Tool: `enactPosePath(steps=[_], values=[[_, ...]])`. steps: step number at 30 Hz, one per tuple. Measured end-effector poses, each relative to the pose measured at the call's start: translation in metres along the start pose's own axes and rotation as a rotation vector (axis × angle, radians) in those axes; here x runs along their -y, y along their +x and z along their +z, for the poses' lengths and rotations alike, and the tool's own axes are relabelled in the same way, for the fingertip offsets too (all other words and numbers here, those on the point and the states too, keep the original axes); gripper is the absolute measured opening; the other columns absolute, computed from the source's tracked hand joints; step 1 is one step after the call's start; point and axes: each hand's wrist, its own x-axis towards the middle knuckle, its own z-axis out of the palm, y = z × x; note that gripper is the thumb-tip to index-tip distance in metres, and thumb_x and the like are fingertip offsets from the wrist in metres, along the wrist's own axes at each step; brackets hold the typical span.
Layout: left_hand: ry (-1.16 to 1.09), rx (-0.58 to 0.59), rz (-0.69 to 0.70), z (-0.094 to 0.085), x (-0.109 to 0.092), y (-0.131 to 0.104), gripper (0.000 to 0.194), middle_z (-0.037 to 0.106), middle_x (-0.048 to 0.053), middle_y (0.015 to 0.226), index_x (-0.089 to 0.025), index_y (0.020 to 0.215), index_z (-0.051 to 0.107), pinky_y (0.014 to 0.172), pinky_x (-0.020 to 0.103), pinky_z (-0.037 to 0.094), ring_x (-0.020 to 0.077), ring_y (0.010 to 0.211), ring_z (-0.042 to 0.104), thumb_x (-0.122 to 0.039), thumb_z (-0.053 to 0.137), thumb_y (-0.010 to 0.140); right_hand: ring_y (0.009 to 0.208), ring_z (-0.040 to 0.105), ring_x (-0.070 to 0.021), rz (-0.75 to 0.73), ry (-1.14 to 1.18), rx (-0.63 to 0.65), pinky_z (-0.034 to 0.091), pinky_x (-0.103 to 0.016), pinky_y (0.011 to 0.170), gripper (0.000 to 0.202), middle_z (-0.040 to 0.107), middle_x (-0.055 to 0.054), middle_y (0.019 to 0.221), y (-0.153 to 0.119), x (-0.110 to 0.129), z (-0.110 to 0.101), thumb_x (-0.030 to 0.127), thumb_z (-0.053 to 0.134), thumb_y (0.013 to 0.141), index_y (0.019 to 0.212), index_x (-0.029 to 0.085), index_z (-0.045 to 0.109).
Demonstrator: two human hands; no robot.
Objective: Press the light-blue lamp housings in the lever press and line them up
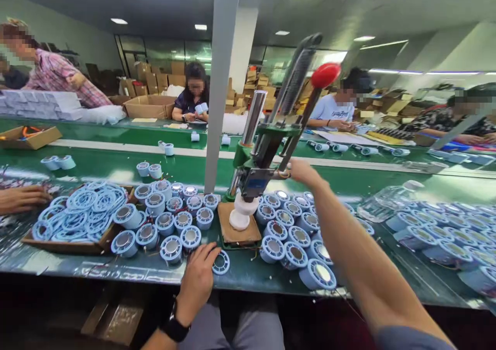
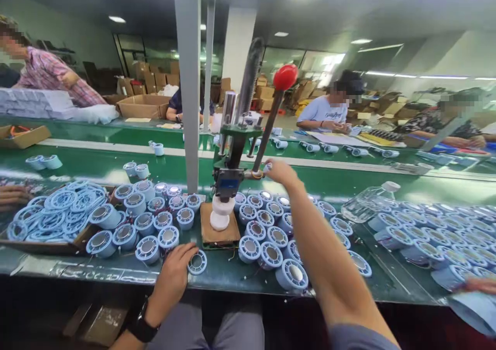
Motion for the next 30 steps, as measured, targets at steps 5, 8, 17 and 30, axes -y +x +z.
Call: enactPosePath(steps=[5,8,17,30], values=[[-0.049,0.140,-0.032,-0.016,-0.009,0.001,0.043,0.059,0.010,0.138,-0.022,0.133,0.057,0.104,0.051,0.049,0.0286,0.125,0.054,-0.018,0.050,0.091,0.109,0.061,-0.0225,-0.334,0.174,0.081,0.051,-0.034,0.094,0.042,0.060,-0.011,0.123,-0.108,-0.025,-0.008,0.020,0.056,0.086,0.128,0.022,0.061],[-0.004,0.199,-0.047,-0.019,-0.016,0.002,0.056,0.055,0.010,0.142,-0.023,0.138,0.053,0.104,0.054,0.046,0.0324,0.129,0.050,-0.024,0.065,0.083,0.124,0.056,-0.0214,-0.576,0.358,0.230,0.049,-0.035,0.104,0.041,0.051,-0.005,0.138,-0.193,0.002,0.029,0.014,0.053,0.082,0.117,0.030,0.067],[0.087,0.100,-0.052,-0.009,-0.017,0.001,0.068,0.051,0.012,0.145,-0.023,0.147,0.038,0.103,0.051,0.045,0.0329,0.129,0.047,-0.022,0.064,0.084,0.144,0.036,-0.0232,-0.370,0.794,0.041,0.039,-0.043,0.116,0.050,0.034,-0.007,0.153,-0.246,0.065,0.142,0.006,0.045,0.079,0.121,0.025,0.065],[-0.251,0.185,-0.074,-0.045,-0.052,0.023,0.067,0.058,0.009,0.138,-0.024,0.145,0.041,0.109,0.046,0.044,0.0267,0.128,0.053,-0.015,0.060,0.082,0.124,0.059,-0.0208,-0.233,1.077,-0.156,0.051,-0.036,0.107,0.080,0.057,-0.010,0.136,-0.232,0.121,0.190,0.010,0.054,0.073,0.150,0.020,0.035]])
